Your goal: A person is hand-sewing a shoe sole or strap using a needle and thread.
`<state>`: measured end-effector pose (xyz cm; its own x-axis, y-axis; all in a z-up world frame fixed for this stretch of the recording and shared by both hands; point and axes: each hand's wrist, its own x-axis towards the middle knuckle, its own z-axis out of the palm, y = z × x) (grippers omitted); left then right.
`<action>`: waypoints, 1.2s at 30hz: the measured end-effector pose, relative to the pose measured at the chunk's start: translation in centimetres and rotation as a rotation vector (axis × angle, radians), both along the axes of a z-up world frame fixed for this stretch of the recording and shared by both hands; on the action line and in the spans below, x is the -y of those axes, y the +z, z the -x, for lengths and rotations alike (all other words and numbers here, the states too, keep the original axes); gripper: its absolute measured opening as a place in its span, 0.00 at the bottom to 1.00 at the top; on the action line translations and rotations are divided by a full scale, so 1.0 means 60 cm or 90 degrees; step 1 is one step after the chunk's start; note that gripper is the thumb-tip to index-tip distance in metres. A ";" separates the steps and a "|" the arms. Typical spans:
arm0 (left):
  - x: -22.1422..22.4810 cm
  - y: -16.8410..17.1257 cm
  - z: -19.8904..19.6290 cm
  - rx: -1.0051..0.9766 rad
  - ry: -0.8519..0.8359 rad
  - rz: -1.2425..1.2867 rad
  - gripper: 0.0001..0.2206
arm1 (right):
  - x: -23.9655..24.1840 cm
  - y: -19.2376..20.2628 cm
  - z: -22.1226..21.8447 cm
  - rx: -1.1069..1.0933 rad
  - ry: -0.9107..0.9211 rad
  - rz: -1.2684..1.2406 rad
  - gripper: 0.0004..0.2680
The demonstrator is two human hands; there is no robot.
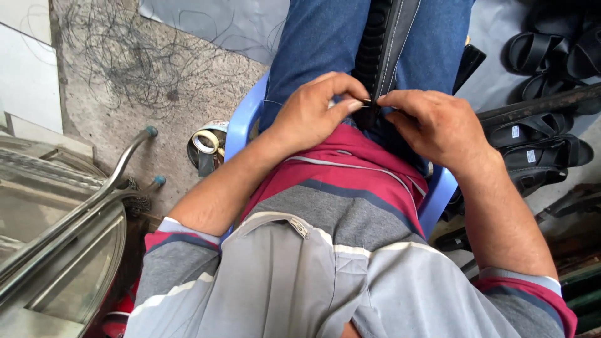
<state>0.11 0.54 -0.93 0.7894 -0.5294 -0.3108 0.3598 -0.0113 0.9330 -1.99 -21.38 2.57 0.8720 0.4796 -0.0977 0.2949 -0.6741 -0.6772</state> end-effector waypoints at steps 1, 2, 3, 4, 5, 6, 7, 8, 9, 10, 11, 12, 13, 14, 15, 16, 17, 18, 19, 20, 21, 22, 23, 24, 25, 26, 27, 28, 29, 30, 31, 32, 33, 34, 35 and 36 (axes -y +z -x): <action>-0.004 0.003 -0.002 0.093 -0.059 -0.168 0.11 | 0.001 0.000 0.001 0.000 0.000 0.000 0.10; -0.008 0.005 -0.003 0.186 -0.118 -0.336 0.16 | 0.001 -0.001 0.002 -0.001 -0.001 0.001 0.10; -0.003 0.006 -0.001 0.181 -0.120 -0.336 0.16 | 0.002 -0.004 0.003 -0.005 -0.001 0.000 0.10; 0.002 0.006 0.001 0.191 -0.142 -0.336 0.18 | 0.003 -0.006 0.005 -0.001 0.001 0.004 0.10; 0.009 0.006 -0.002 0.205 -0.166 -0.334 0.19 | 0.004 -0.010 0.004 0.007 0.000 0.009 0.10; 0.012 0.013 -0.001 0.206 -0.169 -0.333 0.19 | 0.006 -0.011 0.007 0.006 -0.003 0.009 0.10; 0.015 0.021 -0.001 0.191 -0.187 -0.313 0.21 | 0.008 -0.011 0.008 0.010 0.003 0.018 0.10; 0.018 0.028 -0.001 0.176 -0.204 -0.293 0.23 | 0.010 -0.012 0.010 0.014 0.009 0.026 0.10; 0.016 0.043 -0.008 0.177 -0.207 -0.292 0.23 | 0.012 -0.010 0.008 0.014 0.006 0.027 0.10; 0.014 0.058 -0.015 0.204 -0.256 -0.326 0.26 | 0.014 -0.007 0.007 0.008 0.020 0.031 0.11; 0.010 0.074 -0.023 0.231 -0.305 -0.363 0.29 | 0.014 -0.006 0.004 0.003 0.036 0.032 0.12; 0.015 0.067 -0.024 0.232 -0.307 -0.364 0.29 | 0.023 -0.006 0.001 0.004 0.034 0.031 0.12; 0.018 0.061 -0.026 0.253 -0.343 -0.422 0.26 | 0.031 -0.007 -0.002 0.003 0.103 0.054 0.15; 0.021 0.054 -0.028 0.274 -0.380 -0.481 0.24 | 0.039 -0.009 -0.006 0.003 0.172 0.076 0.18; 0.021 0.053 -0.030 0.272 -0.383 -0.484 0.24 | 0.048 0.006 -0.012 0.002 0.170 0.072 0.18; 0.021 0.052 -0.031 0.280 -0.379 -0.492 0.22 | 0.058 0.021 -0.019 -0.092 0.157 0.183 0.20; 0.023 0.050 -0.036 0.292 -0.373 -0.496 0.21 | 0.070 0.036 -0.028 -0.183 0.138 0.297 0.22; 0.018 0.055 -0.039 0.295 -0.374 -0.497 0.21 | 0.083 0.037 -0.025 -0.182 0.135 0.296 0.22; 0.017 0.060 -0.040 0.289 -0.350 -0.473 0.21 | 0.100 0.039 -0.020 -0.092 0.102 0.262 0.19; 0.017 0.064 -0.042 0.283 -0.326 -0.448 0.22 | 0.118 0.041 -0.016 -0.003 0.068 0.228 0.15; 0.023 0.067 -0.041 0.285 -0.333 -0.443 0.22 | 0.112 0.044 -0.016 -0.006 0.061 0.231 0.15; 0.030 0.069 -0.039 0.328 -0.295 -0.443 0.24 | 0.107 0.048 -0.016 -0.018 0.074 0.179 0.16; 0.039 0.071 -0.041 0.377 -0.256 -0.441 0.26 | 0.103 0.052 -0.018 -0.026 0.083 0.130 0.17; 0.050 0.071 -0.039 0.384 -0.262 -0.434 0.26 | 0.104 0.051 -0.015 -0.024 0.074 0.135 0.17; 0.058 0.073 -0.034 0.355 -0.249 -0.426 0.26 | 0.103 0.049 -0.014 -0.046 0.070 0.099 0.17; 0.065 0.075 -0.029 0.327 -0.237 -0.419 0.25 | 0.100 0.048 -0.012 -0.068 0.066 0.063 0.17; 0.063 0.070 -0.024 0.327 -0.236 -0.420 0.25 | 0.098 0.050 -0.012 -0.066 0.068 0.062 0.17; 0.062 0.065 -0.019 0.317 -0.191 -0.395 0.16 | 0.095 0.052 -0.012 -0.103 0.058 0.046 0.15; 0.063 0.060 -0.019 0.314 -0.151 -0.368 0.08 | 0.095 0.054 -0.013 -0.134 0.044 0.030 0.14; 0.063 0.060 -0.024 0.320 -0.152 -0.368 0.08 | 0.094 0.048 -0.015 -0.129 0.040 0.029 0.14; 0.063 0.061 -0.024 0.283 -0.140 -0.357 0.06 | 0.092 0.042 -0.014 -0.210 -0.022 0.012 0.21; 0.061 0.061 -0.023 0.246 -0.128 -0.345 0.04 | 0.089 0.036 -0.012 -0.291 -0.083 -0.005 0.28; 0.059 0.052 -0.020 0.251 -0.125 -0.344 0.04 | 0.081 0.023 -0.009 -0.285 -0.083 -0.003 0.28; 0.057 0.043 -0.016 0.244 -0.103 -0.329 0.04 | 0.072 0.009 -0.007 -0.291 -0.149 -0.067 0.22; 0.053 0.035 -0.005 0.230 -0.082 -0.315 0.04 | 0.062 -0.004 0.001 -0.304 -0.215 -0.133 0.17; 0.052 0.030 -0.001 0.228 -0.082 -0.317 0.04 | 0.049 -0.002 0.002 -0.306 -0.214 -0.134 0.17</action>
<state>0.19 -2.57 0.87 0.8297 -0.4873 -0.2722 -0.0077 -0.4976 0.8674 -2.14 -24.30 2.43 0.8609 0.2384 -0.4495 -0.2806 -0.5146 -0.8102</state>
